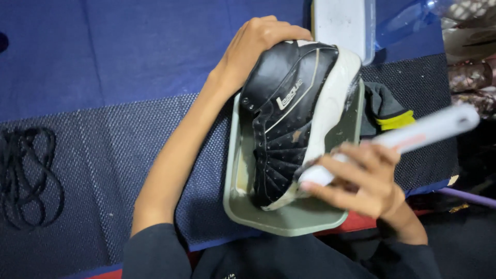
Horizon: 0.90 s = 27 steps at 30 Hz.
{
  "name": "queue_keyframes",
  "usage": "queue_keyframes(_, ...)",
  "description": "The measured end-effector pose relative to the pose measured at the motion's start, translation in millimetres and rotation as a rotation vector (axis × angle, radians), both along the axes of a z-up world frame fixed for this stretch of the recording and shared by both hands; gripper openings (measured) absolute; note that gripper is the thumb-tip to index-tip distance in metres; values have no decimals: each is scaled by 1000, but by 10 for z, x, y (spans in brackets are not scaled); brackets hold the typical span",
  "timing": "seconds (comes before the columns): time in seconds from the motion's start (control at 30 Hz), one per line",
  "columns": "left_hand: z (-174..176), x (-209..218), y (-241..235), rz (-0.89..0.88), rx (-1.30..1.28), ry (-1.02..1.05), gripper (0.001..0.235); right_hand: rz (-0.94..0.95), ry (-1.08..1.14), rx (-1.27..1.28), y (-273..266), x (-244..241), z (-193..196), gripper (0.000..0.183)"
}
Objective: The person scrubs a black and white sneaker with a brush and cleaning solution, then wipes it with a cloth. The shoe is held in a tray while the person repeatedly applies foam and scrubs different areas.
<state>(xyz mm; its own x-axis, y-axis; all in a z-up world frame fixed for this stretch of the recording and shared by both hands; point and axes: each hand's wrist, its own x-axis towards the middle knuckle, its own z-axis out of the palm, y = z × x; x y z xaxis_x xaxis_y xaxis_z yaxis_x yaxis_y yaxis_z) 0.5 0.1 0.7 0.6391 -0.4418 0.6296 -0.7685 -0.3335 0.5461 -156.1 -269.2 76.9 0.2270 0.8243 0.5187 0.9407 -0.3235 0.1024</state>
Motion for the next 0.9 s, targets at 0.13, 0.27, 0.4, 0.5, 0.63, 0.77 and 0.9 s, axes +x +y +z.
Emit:
queue_keyframes(0.13, 10, 18, 1, 25, 24, -36, 35, -145, 88, -61, -8, 1, 155, 13)
queue_keyframes(0.27, -67, 2, -10, 74, 28, -3, 43, -10, 111, -125, 169, -281, 195, 15)
queue_keyframes(0.4, -112, 30, -28, 82, 43, 13, 49, -294, 81, -124, -3, -414, 202, 29)
queue_keyframes(0.5, -105, 12, -32, 93, 30, -22, 48, 62, 11, -116, 198, -554, 64, 11)
queue_keyframes(0.63, -75, 23, -19, 59, 13, -4, 47, -61, 11, -164, 118, -545, 171, 22)
queue_keyframes(0.77, -117, 35, -30, 64, 12, -34, 52, 41, 38, -163, 207, -594, 102, 20)
queue_keyframes(0.9, -135, 54, -51, 74, 26, -25, 49, -310, -80, -119, 49, -527, 263, 21)
